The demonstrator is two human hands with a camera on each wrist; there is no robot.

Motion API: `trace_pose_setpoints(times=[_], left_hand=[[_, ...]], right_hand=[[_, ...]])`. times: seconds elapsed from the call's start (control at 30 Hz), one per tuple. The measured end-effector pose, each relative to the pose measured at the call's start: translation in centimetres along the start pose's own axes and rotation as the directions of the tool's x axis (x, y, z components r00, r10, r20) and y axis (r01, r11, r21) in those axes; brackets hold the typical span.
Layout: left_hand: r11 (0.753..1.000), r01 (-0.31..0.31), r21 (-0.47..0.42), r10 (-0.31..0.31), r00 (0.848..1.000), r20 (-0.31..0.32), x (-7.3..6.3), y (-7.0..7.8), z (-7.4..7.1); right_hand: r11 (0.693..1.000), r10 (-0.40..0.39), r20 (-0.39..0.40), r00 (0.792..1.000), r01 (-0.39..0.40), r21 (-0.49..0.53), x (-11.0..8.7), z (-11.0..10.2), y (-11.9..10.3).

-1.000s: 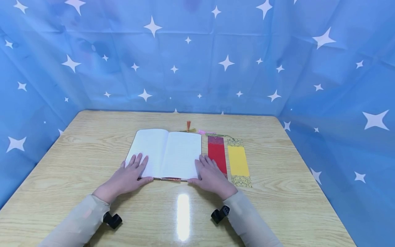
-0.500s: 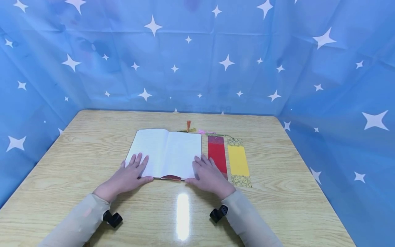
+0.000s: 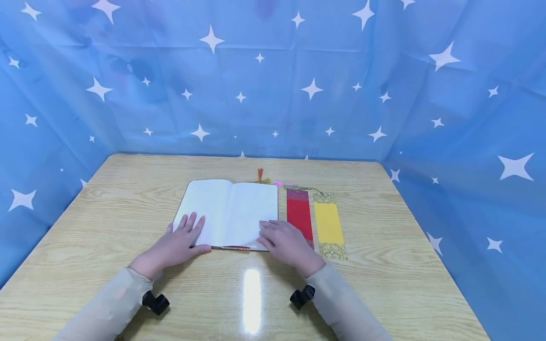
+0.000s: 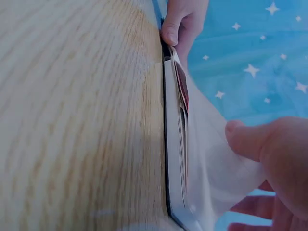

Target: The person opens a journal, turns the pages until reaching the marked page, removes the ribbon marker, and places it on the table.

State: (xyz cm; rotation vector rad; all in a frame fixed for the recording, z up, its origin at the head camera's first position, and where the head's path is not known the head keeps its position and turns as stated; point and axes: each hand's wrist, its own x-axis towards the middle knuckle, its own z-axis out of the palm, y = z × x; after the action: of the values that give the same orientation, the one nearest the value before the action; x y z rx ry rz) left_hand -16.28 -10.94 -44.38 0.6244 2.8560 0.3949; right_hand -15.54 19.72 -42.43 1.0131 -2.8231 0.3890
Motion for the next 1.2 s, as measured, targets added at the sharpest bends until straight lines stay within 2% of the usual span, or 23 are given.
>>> trace_pose_setpoints(times=[0.2,0.33,0.43,0.63,0.8,0.93,1.03,1.2], left_hand=[[1.000,-0.008,0.028,0.008,1.000,-0.019,0.0,0.3,-0.2],[0.999,-0.004,0.053,0.007,0.998,-0.060,0.1,0.7,-0.3],[0.997,0.006,0.083,0.002,0.995,-0.097,0.2,1.1,-0.3],[0.994,0.013,0.113,0.001,0.992,-0.129,0.1,1.8,-0.2],[0.992,-0.024,0.126,0.046,0.983,-0.178,0.2,2.6,-0.3],[0.987,-0.066,0.146,0.092,0.978,-0.185,0.6,3.0,0.1],[0.983,-0.102,0.152,0.129,0.975,-0.183,0.9,3.4,0.5],[0.977,-0.138,0.162,0.171,0.962,-0.212,1.6,4.0,1.1]], right_hand=[[0.998,-0.055,-0.108,0.993,0.051,-0.037,0.0,-0.1,-0.1],[0.994,-0.103,-0.173,0.980,0.097,-0.043,0.0,-0.2,-0.3],[0.989,-0.147,-0.223,0.964,0.139,-0.049,0.0,-0.2,-0.5],[0.975,-0.224,-0.302,0.927,0.209,-0.080,0.0,0.2,-0.7],[0.961,-0.274,-0.358,0.893,0.246,-0.122,0.3,0.2,-0.9],[0.956,-0.292,-0.389,0.874,0.257,-0.141,0.5,0.2,-0.9],[0.957,-0.288,-0.386,0.876,0.252,-0.144,0.6,0.1,-1.1],[0.964,-0.261,-0.351,0.899,0.223,-0.145,0.7,-0.1,-1.5]])
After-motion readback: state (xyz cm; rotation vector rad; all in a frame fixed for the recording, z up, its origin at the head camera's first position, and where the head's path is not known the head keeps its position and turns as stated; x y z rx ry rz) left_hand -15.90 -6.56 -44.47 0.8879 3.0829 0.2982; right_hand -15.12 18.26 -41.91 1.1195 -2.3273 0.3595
